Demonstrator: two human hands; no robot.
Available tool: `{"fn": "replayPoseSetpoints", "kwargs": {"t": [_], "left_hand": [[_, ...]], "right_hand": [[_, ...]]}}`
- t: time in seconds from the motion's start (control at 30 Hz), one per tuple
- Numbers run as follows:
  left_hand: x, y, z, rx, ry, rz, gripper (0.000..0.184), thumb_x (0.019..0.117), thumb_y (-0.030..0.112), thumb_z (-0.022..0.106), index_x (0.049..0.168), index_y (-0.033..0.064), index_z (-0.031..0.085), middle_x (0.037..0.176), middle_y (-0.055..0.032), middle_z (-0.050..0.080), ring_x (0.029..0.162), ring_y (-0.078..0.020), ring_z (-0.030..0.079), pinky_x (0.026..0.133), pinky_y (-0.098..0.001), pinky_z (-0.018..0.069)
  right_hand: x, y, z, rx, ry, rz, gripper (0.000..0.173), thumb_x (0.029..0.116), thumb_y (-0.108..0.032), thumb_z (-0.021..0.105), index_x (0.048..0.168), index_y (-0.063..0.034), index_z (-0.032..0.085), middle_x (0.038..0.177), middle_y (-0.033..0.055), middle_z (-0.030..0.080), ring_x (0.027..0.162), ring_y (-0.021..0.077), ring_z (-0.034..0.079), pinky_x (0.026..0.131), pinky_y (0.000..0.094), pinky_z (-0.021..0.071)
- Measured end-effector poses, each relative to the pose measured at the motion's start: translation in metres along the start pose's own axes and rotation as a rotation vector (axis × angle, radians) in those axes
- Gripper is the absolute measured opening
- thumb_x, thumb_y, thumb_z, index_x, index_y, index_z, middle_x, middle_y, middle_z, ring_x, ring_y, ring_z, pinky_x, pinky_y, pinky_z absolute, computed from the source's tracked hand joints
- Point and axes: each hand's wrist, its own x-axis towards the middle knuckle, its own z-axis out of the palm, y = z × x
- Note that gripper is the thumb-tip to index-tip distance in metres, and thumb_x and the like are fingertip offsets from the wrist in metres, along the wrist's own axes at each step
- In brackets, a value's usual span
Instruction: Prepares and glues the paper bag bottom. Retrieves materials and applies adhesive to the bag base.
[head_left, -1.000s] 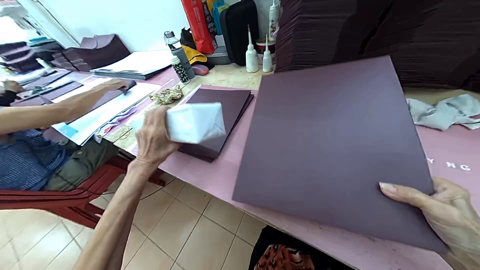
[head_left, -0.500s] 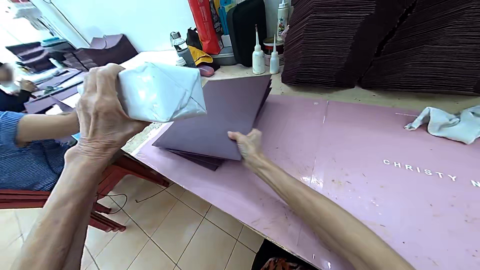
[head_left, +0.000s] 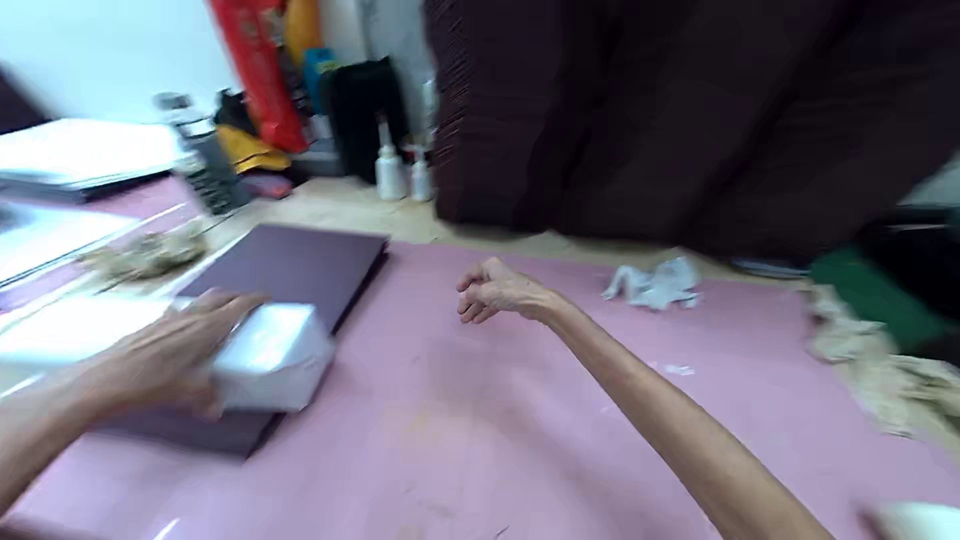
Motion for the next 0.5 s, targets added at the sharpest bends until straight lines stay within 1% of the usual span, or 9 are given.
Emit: {"fn": "replayPoseSetpoints", "kwargs": {"t": [0.03,0.07,0.1,0.13,0.2,0.27,0.37,0.43,0.5], "left_hand": [[0.011,0.014,-0.002,-0.119,-0.007,0.069,0.127,0.0467,0.024,0.100,0.154,-0.0036,0.038,0.155,-0.0332,0.038,0.143,-0.0554,0.034,0.116,-0.0684,0.0255],[0.023,0.035,0.000,-0.203,0.029,0.173,0.128,0.0513,0.038,0.096,0.155,-0.0054,0.035,0.157,-0.0343,0.034,0.146,-0.0568,0.029,0.118,-0.0686,0.0207],[0.034,0.060,0.005,-0.246,0.093,0.288,0.121,0.0594,0.047,0.089,0.154,-0.0061,0.036,0.156,-0.0344,0.037,0.143,-0.0574,0.033,0.116,-0.0696,0.0247],[0.044,0.088,0.009,-0.280,0.126,0.372,0.109,0.0691,0.046,0.084,0.153,-0.0057,0.037,0.151,-0.0342,0.044,0.137,-0.0567,0.043,0.111,-0.0689,0.0336],[0.063,0.148,0.021,-0.377,0.073,0.417,0.084,0.0804,0.024,0.084,0.149,-0.0054,0.046,0.130,-0.0360,0.061,0.111,-0.0574,0.062,0.093,-0.0710,0.0471],[0.091,0.191,0.052,-0.441,-0.061,0.428,0.069,0.0870,0.017,0.079,0.146,-0.0040,0.050,0.105,-0.0313,0.070,0.090,-0.0497,0.070,0.082,-0.0649,0.0545],[0.136,0.232,0.104,-0.535,-0.167,0.434,0.068,0.0887,0.023,0.076,0.146,-0.0030,0.050,0.081,-0.0251,0.070,0.071,-0.0427,0.068,0.072,-0.0620,0.0526],[0.162,0.248,0.131,-0.625,-0.125,0.383,0.070,0.0870,0.030,0.077,0.143,-0.0035,0.053,0.072,-0.0163,0.066,0.061,-0.0309,0.061,0.067,-0.0515,0.0504],[0.180,0.256,0.145,-0.717,-0.047,0.315,0.065,0.0872,0.030,0.076,0.138,-0.0046,0.057,0.063,-0.0048,0.058,0.054,-0.0174,0.050,0.061,-0.0389,0.0451]], "right_hand": [[-0.017,0.001,-0.027,-0.050,0.086,0.007,0.028,0.1055,-0.001,0.048,0.130,0.0118,0.053,0.103,0.0208,0.068,0.084,0.0177,0.069,0.079,0.0319,0.0570],[-0.033,0.003,-0.056,-0.102,0.168,0.012,0.028,0.1049,-0.001,0.048,0.130,0.0117,0.054,0.104,0.0210,0.068,0.085,0.0178,0.069,0.080,0.0318,0.0570],[-0.049,0.003,-0.084,-0.156,0.253,0.014,0.028,0.1038,0.000,0.049,0.129,0.0114,0.055,0.104,0.0206,0.069,0.086,0.0178,0.070,0.080,0.0318,0.0575],[-0.065,0.001,-0.109,-0.202,0.348,0.014,0.028,0.1026,0.001,0.051,0.128,0.0116,0.057,0.104,0.0209,0.070,0.086,0.0185,0.070,0.081,0.0325,0.0577],[-0.095,-0.009,-0.151,-0.275,0.547,0.017,0.028,0.1018,0.002,0.052,0.128,0.0109,0.058,0.105,0.0212,0.071,0.086,0.0208,0.072,0.082,0.0350,0.0584],[-0.115,-0.019,-0.190,-0.294,0.747,-0.021,0.027,0.1013,0.001,0.054,0.126,0.0109,0.060,0.101,0.0211,0.073,0.084,0.0231,0.073,0.080,0.0375,0.0598],[-0.133,-0.039,-0.238,-0.290,0.986,-0.117,0.023,0.1022,-0.004,0.056,0.119,0.0109,0.062,0.092,0.0188,0.074,0.073,0.0204,0.073,0.071,0.0352,0.0616],[-0.136,-0.050,-0.263,-0.365,1.099,-0.176,0.022,0.1025,-0.006,0.056,0.114,0.0108,0.064,0.088,0.0177,0.074,0.070,0.0201,0.074,0.069,0.0349,0.0622],[-0.132,-0.058,-0.285,-0.519,1.199,-0.219,0.021,0.1010,-0.005,0.057,0.112,0.0105,0.066,0.090,0.0188,0.074,0.074,0.0235,0.075,0.074,0.0387,0.0623]]}}
